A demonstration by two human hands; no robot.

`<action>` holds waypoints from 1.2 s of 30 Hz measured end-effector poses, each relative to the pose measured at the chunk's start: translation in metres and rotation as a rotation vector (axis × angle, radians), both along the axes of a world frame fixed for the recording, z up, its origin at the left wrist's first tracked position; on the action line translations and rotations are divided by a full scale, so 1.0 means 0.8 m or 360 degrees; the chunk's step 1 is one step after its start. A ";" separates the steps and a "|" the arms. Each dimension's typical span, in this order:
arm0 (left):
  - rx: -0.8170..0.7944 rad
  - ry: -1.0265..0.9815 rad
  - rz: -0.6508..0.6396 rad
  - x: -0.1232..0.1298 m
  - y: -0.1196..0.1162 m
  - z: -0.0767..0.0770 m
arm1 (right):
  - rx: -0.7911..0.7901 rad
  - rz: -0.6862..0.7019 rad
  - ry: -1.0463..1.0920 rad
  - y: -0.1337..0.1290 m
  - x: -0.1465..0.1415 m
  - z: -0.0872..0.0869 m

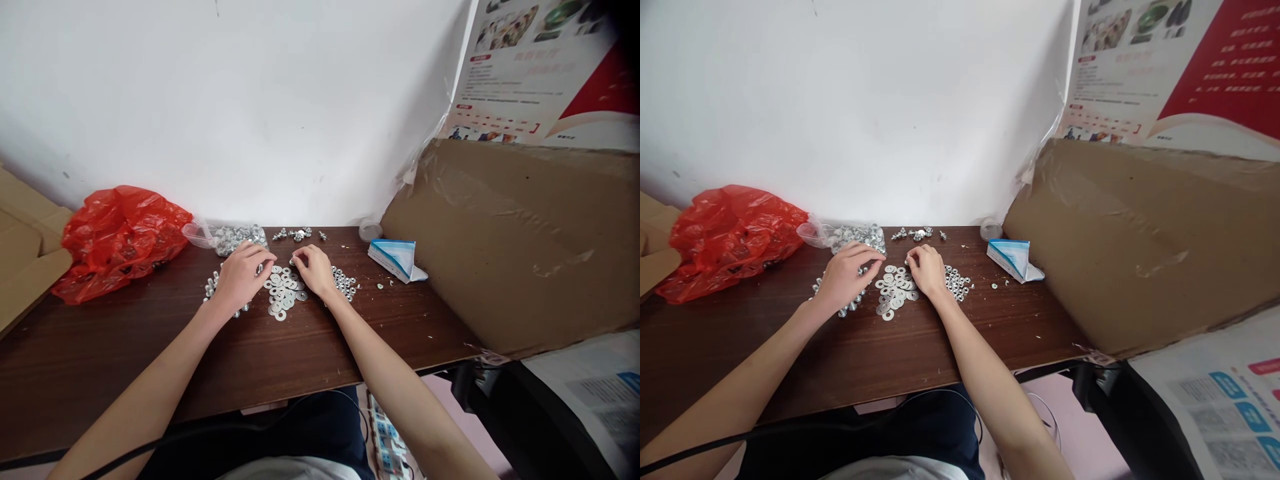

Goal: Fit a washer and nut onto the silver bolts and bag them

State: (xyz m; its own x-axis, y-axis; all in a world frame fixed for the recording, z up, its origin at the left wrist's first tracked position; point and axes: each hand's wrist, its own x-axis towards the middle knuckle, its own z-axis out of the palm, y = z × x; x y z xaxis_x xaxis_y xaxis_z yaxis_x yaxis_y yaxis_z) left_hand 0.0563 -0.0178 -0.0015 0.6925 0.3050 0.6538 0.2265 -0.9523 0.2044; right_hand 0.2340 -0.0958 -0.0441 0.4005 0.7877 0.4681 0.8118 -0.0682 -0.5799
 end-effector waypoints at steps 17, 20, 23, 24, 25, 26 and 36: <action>-0.0045 0.0468 0.0343 -0.002 0.005 -0.004 | 0.0154 0.0178 -0.0171 -0.006 -0.005 0.010; -0.0033 0.0433 0.0353 -0.002 0.010 -0.012 | 0.0076 0.0354 -0.0256 -0.009 -0.010 0.013; -0.0028 0.0392 0.0382 -0.002 0.016 -0.020 | -0.0051 0.0418 -0.0353 -0.009 -0.014 0.012; -0.0023 0.0372 0.0387 -0.002 0.017 -0.023 | -0.0092 0.0418 -0.0383 -0.009 -0.015 0.012; -0.0011 0.0351 0.0391 -0.002 0.018 -0.025 | -0.0129 0.0410 -0.0409 -0.009 -0.016 0.011; 0.0009 0.0338 0.0397 -0.002 0.019 -0.027 | -0.0162 0.0395 -0.0430 -0.008 -0.016 0.010; 0.0134 0.0430 0.0432 -0.002 0.016 -0.024 | -0.0338 0.0360 -0.0364 -0.009 -0.017 0.010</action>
State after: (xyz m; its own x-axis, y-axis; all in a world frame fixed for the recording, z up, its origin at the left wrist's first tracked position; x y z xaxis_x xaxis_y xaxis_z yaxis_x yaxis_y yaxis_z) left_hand 0.0543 -0.0048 -0.0209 0.7449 0.4536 0.4893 0.5073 -0.8614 0.0263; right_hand 0.2202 -0.1027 -0.0359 0.1097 0.9332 0.3423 0.9269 0.0284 -0.3744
